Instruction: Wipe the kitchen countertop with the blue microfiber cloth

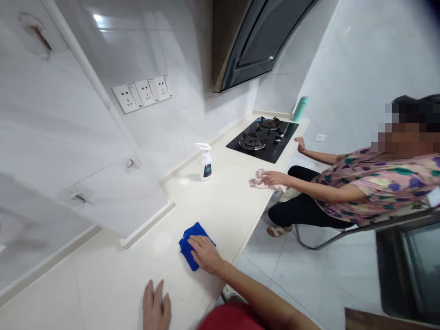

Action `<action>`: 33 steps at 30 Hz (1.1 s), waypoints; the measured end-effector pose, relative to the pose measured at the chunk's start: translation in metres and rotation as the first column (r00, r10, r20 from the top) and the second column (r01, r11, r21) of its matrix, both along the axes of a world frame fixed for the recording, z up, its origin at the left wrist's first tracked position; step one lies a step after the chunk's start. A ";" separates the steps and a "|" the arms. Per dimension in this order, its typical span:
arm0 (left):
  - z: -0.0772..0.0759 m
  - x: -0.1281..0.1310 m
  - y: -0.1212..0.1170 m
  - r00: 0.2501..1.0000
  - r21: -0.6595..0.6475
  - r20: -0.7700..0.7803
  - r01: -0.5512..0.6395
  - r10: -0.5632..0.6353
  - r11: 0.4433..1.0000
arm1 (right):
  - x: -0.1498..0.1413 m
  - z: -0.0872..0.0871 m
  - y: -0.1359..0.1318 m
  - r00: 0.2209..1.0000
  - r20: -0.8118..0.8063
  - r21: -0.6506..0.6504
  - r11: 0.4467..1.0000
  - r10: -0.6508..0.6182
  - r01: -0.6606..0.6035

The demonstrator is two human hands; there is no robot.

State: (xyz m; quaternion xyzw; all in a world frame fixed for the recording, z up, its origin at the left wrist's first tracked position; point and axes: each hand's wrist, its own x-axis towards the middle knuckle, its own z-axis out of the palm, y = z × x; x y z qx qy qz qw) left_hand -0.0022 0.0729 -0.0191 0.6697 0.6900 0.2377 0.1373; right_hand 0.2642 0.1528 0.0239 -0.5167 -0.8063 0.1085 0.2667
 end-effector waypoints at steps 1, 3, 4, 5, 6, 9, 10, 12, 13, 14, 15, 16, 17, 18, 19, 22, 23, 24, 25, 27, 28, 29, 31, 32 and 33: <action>0.000 -0.003 0.001 1.000 -0.010 0.021 0.007 -0.007 1.000 | 0.003 -0.001 0.003 1.000 0.017 -0.007 1.000 -0.027 0.027; 0.003 -0.011 0.006 0.997 -0.042 0.071 0.009 -0.006 0.999 | 0.005 -0.003 0.008 0.996 0.079 -0.055 0.997 -0.041 0.046; 0.005 -0.016 0.011 0.996 -0.058 0.092 0.004 0.001 0.998 | 0.005 -0.004 0.010 0.993 0.108 -0.088 0.995 -0.037 0.046; 0.008 -0.022 0.017 0.995 -0.069 0.102 -0.002 0.009 0.998 | 0.003 -0.004 0.010 0.991 0.128 -0.116 0.992 -0.032 0.047; 0.012 -0.028 0.025 0.995 -0.074 0.099 -0.010 0.018 0.997 | 0.002 -0.004 0.010 0.990 0.139 -0.137 0.989 -0.033 0.052; 0.021 -0.048 0.052 0.999 -0.044 0.028 -0.033 0.034 0.998 | -0.002 -0.005 0.005 0.989 0.139 -0.155 0.985 -0.056 0.078; 0.024 -0.054 0.063 0.999 -0.034 -0.011 -0.045 0.044 0.998 | -0.002 -0.006 0.003 0.989 0.137 -0.155 0.984 -0.063 0.084; 0.030 -0.065 0.083 0.991 -0.032 -0.086 -0.107 0.104 0.994 | -0.003 -0.007 0.000 0.988 0.132 -0.158 0.982 -0.080 0.100; 0.032 -0.068 0.093 0.981 -0.036 -0.115 -0.159 0.154 0.987 | -0.004 -0.007 -0.001 0.988 0.128 -0.162 0.981 -0.087 0.107; 0.035 -0.071 0.103 0.967 -0.039 -0.135 -0.221 0.214 0.974 | -0.005 -0.007 -0.002 0.988 0.121 -0.166 0.979 -0.096 0.115; 0.036 -0.071 0.113 0.951 -0.039 -0.145 -0.280 0.272 0.959 | -0.006 -0.007 -0.002 0.988 0.112 -0.172 0.977 -0.106 0.125; 0.036 -0.070 0.122 0.937 -0.038 -0.147 -0.324 0.315 0.945 | -0.008 -0.007 -0.001 0.988 0.101 -0.176 0.975 -0.119 0.136; 0.035 -0.068 0.131 0.928 -0.037 -0.146 -0.352 0.343 0.935 | -0.009 -0.006 0.000 0.987 0.092 -0.179 0.973 -0.132 0.147; 0.033 -0.065 0.138 0.922 -0.037 -0.145 -0.368 0.359 0.929 | -0.011 -0.005 0.002 0.986 0.086 -0.181 0.971 -0.145 0.159; 0.029 -0.061 0.145 0.917 -0.037 -0.146 -0.381 0.372 0.924 | -0.012 -0.004 0.005 0.984 0.085 -0.181 0.969 -0.157 0.170; 0.012 -0.052 0.157 0.899 -0.020 -0.160 -0.416 0.408 0.909 | -0.013 -0.003 0.021 0.979 0.104 -0.173 0.966 -0.176 0.192; 0.007 -0.050 0.158 0.894 -0.005 -0.166 -0.422 0.416 0.906 | -0.013 -0.004 0.028 0.977 0.114 -0.168 0.966 -0.180 0.198; 0.003 -0.050 0.158 0.892 0.010 -0.171 -0.423 0.419 0.906 | -0.012 -0.005 0.037 0.975 0.124 -0.163 0.966 -0.182 0.201; 0.001 -0.049 0.158 0.892 0.020 -0.176 -0.420 0.417 0.907 | -0.012 -0.006 0.047 0.974 0.135 -0.160 0.966 -0.181 0.202; 0.002 -0.049 0.156 0.888 0.020 -0.195 -0.420 0.416 0.907 | -0.011 -0.008 0.070 0.973 0.157 -0.163 0.968 -0.168 0.193; 0.004 -0.048 0.156 0.883 0.013 -0.208 -0.428 0.421 0.904 | -0.011 -0.010 0.083 0.973 0.168 -0.167 0.968 -0.161 0.189; 0.006 -0.047 0.156 0.874 0.003 -0.222 -0.443 0.432 0.897 | -0.011 -0.011 0.098 0.972 0.177 -0.170 0.968 -0.156 0.187; 0.008 -0.042 0.160 0.844 -0.002 -0.244 -0.492 0.477 0.870 | -0.012 -0.014 0.129 0.970 0.192 -0.169 0.968 -0.150 0.183; 0.007 -0.039 0.162 0.821 0.013 -0.253 -0.526 0.511 0.851 | -0.013 -0.015 0.144 0.969 0.197 -0.165 0.969 -0.149 0.183; 0.006 -0.037 0.164 0.795 0.037 -0.261 -0.558 0.547 0.829 | -0.013 -0.017 0.159 0.968 0.200 -0.160 0.970 -0.150 0.183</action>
